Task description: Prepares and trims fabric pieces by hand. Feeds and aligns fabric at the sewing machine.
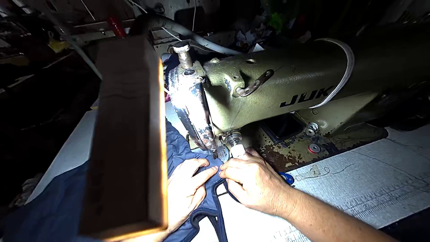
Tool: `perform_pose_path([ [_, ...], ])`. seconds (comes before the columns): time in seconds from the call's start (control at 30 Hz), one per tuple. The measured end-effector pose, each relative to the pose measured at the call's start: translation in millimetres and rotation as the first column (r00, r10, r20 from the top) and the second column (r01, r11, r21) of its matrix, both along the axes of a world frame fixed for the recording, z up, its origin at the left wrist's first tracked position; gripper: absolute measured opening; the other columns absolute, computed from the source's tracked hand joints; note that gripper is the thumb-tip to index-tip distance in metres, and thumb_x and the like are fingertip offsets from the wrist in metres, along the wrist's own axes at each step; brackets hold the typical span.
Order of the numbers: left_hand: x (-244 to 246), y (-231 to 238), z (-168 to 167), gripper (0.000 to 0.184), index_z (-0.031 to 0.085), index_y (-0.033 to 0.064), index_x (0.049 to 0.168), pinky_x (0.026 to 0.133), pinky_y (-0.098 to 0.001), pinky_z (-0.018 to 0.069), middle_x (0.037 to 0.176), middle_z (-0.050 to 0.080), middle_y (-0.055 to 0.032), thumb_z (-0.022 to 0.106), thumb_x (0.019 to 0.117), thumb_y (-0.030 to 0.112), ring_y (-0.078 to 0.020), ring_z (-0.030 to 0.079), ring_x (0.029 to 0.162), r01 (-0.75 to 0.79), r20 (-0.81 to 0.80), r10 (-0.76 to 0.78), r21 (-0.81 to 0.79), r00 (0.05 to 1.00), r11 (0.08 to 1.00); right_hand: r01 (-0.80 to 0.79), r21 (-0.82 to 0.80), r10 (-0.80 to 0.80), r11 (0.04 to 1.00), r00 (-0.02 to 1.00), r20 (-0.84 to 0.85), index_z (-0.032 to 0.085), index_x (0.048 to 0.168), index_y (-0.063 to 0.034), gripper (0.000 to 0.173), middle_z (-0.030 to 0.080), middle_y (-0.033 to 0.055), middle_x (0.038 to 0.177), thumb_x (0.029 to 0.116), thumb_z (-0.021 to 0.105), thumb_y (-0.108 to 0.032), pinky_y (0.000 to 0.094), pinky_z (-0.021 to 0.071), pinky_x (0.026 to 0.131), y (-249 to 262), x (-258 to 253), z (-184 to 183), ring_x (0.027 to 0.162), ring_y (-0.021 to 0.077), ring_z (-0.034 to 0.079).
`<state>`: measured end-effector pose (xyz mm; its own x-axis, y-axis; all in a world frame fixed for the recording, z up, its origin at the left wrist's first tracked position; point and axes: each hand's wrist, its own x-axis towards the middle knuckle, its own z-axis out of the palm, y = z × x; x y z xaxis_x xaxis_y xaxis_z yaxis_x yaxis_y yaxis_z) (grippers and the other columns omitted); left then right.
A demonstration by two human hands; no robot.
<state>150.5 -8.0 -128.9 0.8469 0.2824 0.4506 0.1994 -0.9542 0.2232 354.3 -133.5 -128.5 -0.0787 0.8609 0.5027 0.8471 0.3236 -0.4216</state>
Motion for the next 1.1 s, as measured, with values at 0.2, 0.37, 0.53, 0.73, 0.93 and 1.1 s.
perform_pose_path([
  [0.2,1,2,-1,0.042,0.077,0.0235,0.121,0.1,-0.0349,0.0501,0.118,0.071,-0.0037,0.047,0.0921,0.015,-0.0182,0.064,0.116,-0.005,0.006,0.005,-0.019,1.0,1.0,0.056,-0.007,-0.055,0.998,0.998,0.042,0.078,0.096,-0.0155,0.024,0.076,-0.0023,0.1,0.0958,0.055,-0.018,0.0377,0.0508,0.088,0,-4,4,0.098,0.0139,0.069],
  [0.37,2,5,1,0.043,0.077,0.0201,0.12,0.101,-0.0365,0.0498,0.117,0.072,-0.0063,0.047,0.0904,0.014,-0.0208,0.065,0.115,0.016,0.008,-0.016,-0.006,1.0,1.0,0.075,-0.024,-0.072,0.997,0.993,0.093,0.078,0.096,-0.0157,0.024,0.076,-0.0026,0.101,0.095,0.054,-0.017,0.0386,0.0517,0.085,1,-6,7,0.098,0.0151,0.069],
  [0.53,1,14,2,0.044,0.077,0.0202,0.12,0.102,-0.0371,0.0498,0.121,0.071,-0.0052,0.046,0.0906,0.014,-0.0201,0.064,0.118,0.022,-0.021,-0.022,-0.017,1.0,1.0,0.101,-0.057,-0.094,0.993,0.989,0.119,0.078,0.103,-0.0172,0.026,0.075,-0.0045,0.109,0.0977,0.052,-0.017,0.0388,0.0512,0.088,3,-6,5,0.102,0.0152,0.068],
  [0.73,18,-50,40,0.051,0.076,0.0071,0.118,0.094,-0.0664,0.0455,0.121,0.072,-0.0168,0.042,0.0995,0.041,-0.0428,0.066,0.117,-0.382,-0.241,0.38,0.041,0.893,0.923,0.088,-0.064,-0.082,0.994,0.993,0.084,0.078,0.102,-0.0161,0.026,0.076,-0.0032,0.107,0.0978,0.053,-0.018,0.0402,0.0507,0.09,4,-6,7,0.103,0.0158,0.068],
  [0.93,-24,-18,2,0.058,0.063,0.0266,0.142,0.108,-0.0738,0.0313,0.154,0.052,-0.0111,0.039,0.0965,0.054,-0.0412,0.041,0.146,-0.245,-0.201,0.246,0.03,0.948,0.969,0.088,-0.084,-0.081,0.993,0.993,0.08,0.079,0.102,-0.0183,0.024,0.076,-0.0037,0.107,0.0979,0.055,-0.018,0.0406,0.0504,0.093,5,-4,7,0.106,0.0159,0.068],
  [1.1,-24,19,38,0.053,0.077,0.0221,0.121,0.105,-0.0726,0.0342,0.135,0.068,-0.011,0.04,0.0884,0.039,-0.0405,0.057,0.131,-0.089,-0.25,0.129,0.165,0.96,0.982,0.05,-0.083,-0.041,0.995,0.994,0.099,0.079,0.103,-0.0159,0.024,0.074,-0.0014,0.108,0.0973,0.056,-0.016,0.0417,0.0499,0.091,7,-3,11,0.105,0.0185,0.067],
])
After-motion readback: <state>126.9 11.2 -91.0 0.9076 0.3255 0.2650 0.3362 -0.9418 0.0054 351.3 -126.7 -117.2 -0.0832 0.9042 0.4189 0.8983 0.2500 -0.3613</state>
